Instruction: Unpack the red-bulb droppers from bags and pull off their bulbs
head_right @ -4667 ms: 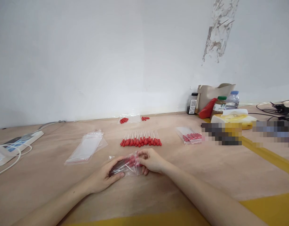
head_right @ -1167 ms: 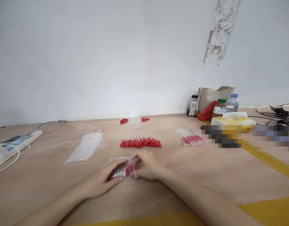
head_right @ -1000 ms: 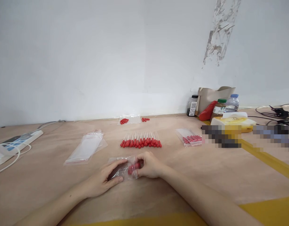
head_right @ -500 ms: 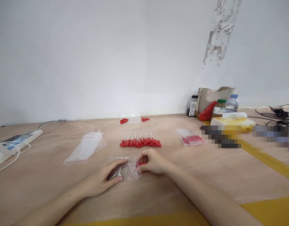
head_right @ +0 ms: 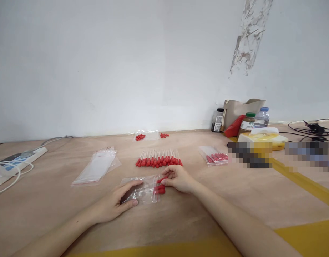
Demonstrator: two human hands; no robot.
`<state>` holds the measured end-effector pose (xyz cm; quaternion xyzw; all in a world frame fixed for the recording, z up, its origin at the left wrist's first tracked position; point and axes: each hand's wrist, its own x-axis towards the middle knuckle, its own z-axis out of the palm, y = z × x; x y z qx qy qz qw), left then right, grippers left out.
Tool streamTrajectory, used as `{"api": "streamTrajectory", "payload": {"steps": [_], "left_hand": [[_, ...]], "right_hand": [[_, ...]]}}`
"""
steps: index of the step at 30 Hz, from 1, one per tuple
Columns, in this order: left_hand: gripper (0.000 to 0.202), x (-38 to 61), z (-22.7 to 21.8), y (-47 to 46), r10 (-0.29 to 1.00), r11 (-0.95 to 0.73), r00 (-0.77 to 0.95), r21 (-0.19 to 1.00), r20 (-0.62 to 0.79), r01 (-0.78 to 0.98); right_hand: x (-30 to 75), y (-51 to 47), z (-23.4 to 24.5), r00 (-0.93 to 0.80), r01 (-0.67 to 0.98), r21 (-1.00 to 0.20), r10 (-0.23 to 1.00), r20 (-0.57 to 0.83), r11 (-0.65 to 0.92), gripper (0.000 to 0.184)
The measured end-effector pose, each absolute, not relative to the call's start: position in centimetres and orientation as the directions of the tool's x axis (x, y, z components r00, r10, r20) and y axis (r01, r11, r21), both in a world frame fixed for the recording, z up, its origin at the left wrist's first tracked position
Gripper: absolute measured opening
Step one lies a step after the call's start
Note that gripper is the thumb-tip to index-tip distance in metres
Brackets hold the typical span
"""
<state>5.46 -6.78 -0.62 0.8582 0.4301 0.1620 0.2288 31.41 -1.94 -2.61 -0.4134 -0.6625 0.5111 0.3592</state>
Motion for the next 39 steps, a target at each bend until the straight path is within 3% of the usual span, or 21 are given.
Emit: {"api": "streamTrajectory", "payload": {"steps": [4, 8, 14, 21, 25, 28, 30, 32, 35, 37, 39], "left_hand": [[0.05, 5.5, -0.5, -6.9, 0.819, -0.513, 0.569, 0.533, 0.069, 0.673], [0.05, 5.5, -0.4, -6.9, 0.82, -0.513, 0.569, 0.526, 0.066, 0.678], [0.052, 5.4, -0.3, -7.0, 0.806, -0.529, 0.589, 0.523, 0.061, 0.669], [0.05, 5.1, -0.4, -6.8, 0.805, -0.523, 0.589, 0.547, 0.065, 0.654], [0.05, 4.9, -0.4, -6.7, 0.797, -0.539, 0.598, 0.547, 0.085, 0.64], [0.043, 5.4, 0.3, -6.4, 0.805, -0.548, 0.568, 0.578, 0.17, 0.604], [0.035, 6.2, 1.0, -6.0, 0.833, -0.507, 0.517, 0.651, 0.2, 0.565], [0.031, 7.4, 1.8, -5.6, 0.879, -0.381, 0.454, 0.785, 0.144, 0.489], [0.031, 9.3, 2.5, -5.1, 0.923, -0.012, 0.379, 0.979, -0.067, 0.203], [0.028, 10.5, 2.5, -5.0, 0.919, 0.189, 0.356, 0.982, -0.17, -0.019], [0.023, 11.2, 2.1, -5.1, 0.916, 0.268, 0.339, 0.955, -0.213, -0.125]], "right_hand": [[30.4, -2.5, -2.4, -0.375, 0.194, -0.965, 0.922, 0.095, 0.178, 0.029], [29.7, -2.9, -2.3, -0.423, 0.268, -0.947, 0.905, 0.05, 0.178, 0.024], [30.6, -2.5, -1.8, -0.427, 0.228, -0.961, 0.903, 0.046, 0.156, 0.029], [33.8, -2.1, 1.3, -0.353, 0.139, -0.99, 0.934, -0.046, 0.004, 0.041], [36.9, -1.9, 3.9, -0.23, 0.158, -0.979, 0.969, 0.09, 0.129, 0.037], [37.3, -2.3, 5.0, -0.124, 0.143, -0.945, 0.953, 0.278, 0.294, 0.037], [36.1, -2.9, 4.8, -0.041, 0.159, -0.872, 0.885, 0.463, 0.463, 0.033], [34.0, -3.7, 3.9, -0.008, 0.266, -0.719, 0.747, 0.665, 0.642, 0.024], [30.9, -4.8, 2.1, -0.213, 0.443, -0.361, 0.488, 0.847, 0.821, 0.011], [29.4, -5.5, 1.2, -0.461, 0.43, -0.073, 0.288, 0.839, 0.9, 0.018], [28.5, -6.0, 0.6, -0.636, 0.381, 0.145, 0.145, 0.758, 0.913, 0.022]]}}
